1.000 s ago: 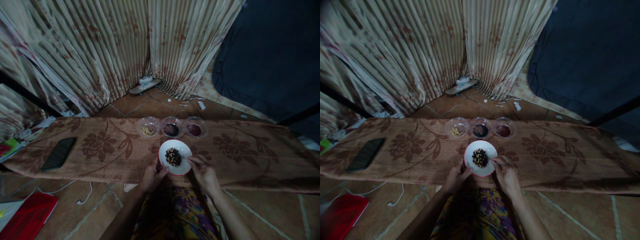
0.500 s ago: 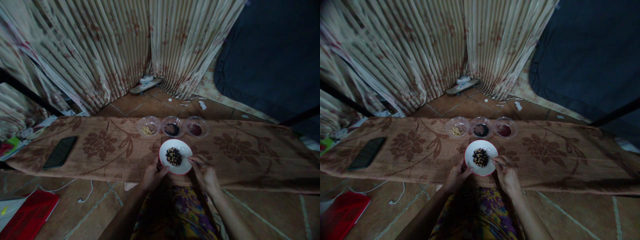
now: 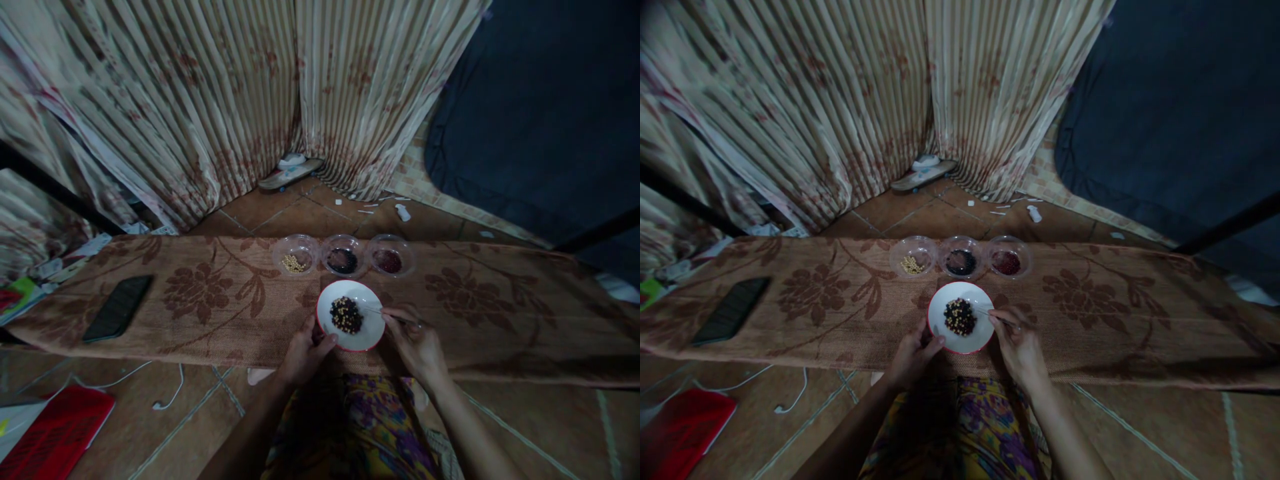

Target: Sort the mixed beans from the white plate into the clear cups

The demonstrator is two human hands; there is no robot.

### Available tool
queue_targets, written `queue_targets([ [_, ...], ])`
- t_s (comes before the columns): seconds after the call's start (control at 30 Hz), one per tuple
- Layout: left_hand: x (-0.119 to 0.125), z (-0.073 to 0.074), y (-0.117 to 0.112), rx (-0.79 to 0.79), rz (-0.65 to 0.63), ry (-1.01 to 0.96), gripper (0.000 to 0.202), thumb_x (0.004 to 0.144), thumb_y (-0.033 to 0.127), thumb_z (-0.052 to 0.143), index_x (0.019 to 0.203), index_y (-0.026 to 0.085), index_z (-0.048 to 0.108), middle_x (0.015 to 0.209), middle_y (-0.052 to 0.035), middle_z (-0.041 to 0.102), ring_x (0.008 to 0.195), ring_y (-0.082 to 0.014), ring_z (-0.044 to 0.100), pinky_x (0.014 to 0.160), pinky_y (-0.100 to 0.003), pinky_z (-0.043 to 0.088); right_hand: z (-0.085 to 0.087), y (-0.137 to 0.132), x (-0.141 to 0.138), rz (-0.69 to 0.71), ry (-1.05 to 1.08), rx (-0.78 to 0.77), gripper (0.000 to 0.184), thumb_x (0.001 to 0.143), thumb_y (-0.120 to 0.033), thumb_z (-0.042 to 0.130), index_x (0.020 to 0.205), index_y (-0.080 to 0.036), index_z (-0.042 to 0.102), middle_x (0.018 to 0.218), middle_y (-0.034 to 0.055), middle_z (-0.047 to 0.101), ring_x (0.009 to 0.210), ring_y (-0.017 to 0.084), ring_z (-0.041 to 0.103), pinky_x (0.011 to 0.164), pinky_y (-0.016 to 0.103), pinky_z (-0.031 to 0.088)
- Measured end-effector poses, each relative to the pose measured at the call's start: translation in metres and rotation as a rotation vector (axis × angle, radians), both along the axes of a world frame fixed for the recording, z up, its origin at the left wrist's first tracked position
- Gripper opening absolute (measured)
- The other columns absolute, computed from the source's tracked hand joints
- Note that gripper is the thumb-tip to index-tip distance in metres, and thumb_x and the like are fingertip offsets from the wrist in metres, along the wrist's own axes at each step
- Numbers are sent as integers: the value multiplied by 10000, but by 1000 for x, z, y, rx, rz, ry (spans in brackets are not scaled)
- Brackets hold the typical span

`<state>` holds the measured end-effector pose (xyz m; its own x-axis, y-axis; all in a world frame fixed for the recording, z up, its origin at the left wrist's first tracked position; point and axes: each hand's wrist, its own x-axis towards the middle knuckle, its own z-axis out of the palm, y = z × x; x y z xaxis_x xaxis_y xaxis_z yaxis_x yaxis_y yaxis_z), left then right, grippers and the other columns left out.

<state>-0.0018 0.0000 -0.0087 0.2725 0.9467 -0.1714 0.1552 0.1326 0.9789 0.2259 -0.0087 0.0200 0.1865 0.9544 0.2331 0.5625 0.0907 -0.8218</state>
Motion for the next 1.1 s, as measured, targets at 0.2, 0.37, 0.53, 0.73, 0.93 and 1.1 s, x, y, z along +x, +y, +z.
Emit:
queue_targets([
  [0.2, 0, 7, 1, 4, -33, -43, 534, 819, 321, 628, 1316, 200, 475, 1136, -41, 697, 993, -211, 657, 900, -314, 510, -3, -12, 1, 38, -46, -48, 323, 882, -468, 515, 893, -209, 709, 928, 78, 680, 851, 202, 646, 727, 309, 510],
  [0.37, 0, 5, 1, 7, -1, 37, 489, 812, 334, 632, 1265, 188, 521, 1110, -42, 704, 936, -206, 663, 865, -307, 516, -5, -15, 0, 49, -47, -51, 290, 886, -441, 525, 896, -211, 701, 936, 68, 682, 870, 199, 652, 746, 298, 507],
  [0.53, 1, 2, 0, 12, -11, -24, 487, 830, 332, 617, 1278, 180, 502, 1085, -46, 707, 959, -208, 657, 879, -311, 512, -7, -14, -1, 62, -44, -68, 293, 888, -442, 516, 885, -211, 696, 947, 71, 678, 880, 199, 653, 725, 285, 518],
  [0.73, 1, 4, 1, -14, -15, -1, 508, 819, 344, 625, 1284, 184, 496, 1099, -41, 703, 968, -203, 657, 878, -292, 505, -8, -13, -1, 60, -56, -46, 294, 888, -443, 513, 883, -215, 697, 933, 71, 686, 876, 207, 653, 747, 309, 517],
  [0.93, 0, -1, 0, -13, 4, 32, 538, 805, 363, 638, 1295, 190, 502, 1038, -35, 719, 920, -209, 662, 847, -305, 513, -8, -14, -1, 51, -66, -48, 299, 891, -449, 507, 888, -217, 696, 934, 70, 680, 875, 208, 649, 758, 319, 514],
  [1.1, 1, -3, 0, -11, 3, -11, 512, 814, 356, 631, 1280, 189, 502, 1069, -35, 718, 963, -213, 663, 874, -317, 514, -10, -15, 1, 37, -77, -55, 293, 880, -451, 524, 884, -219, 704, 940, 69, 681, 870, 210, 649, 759, 325, 512],
])
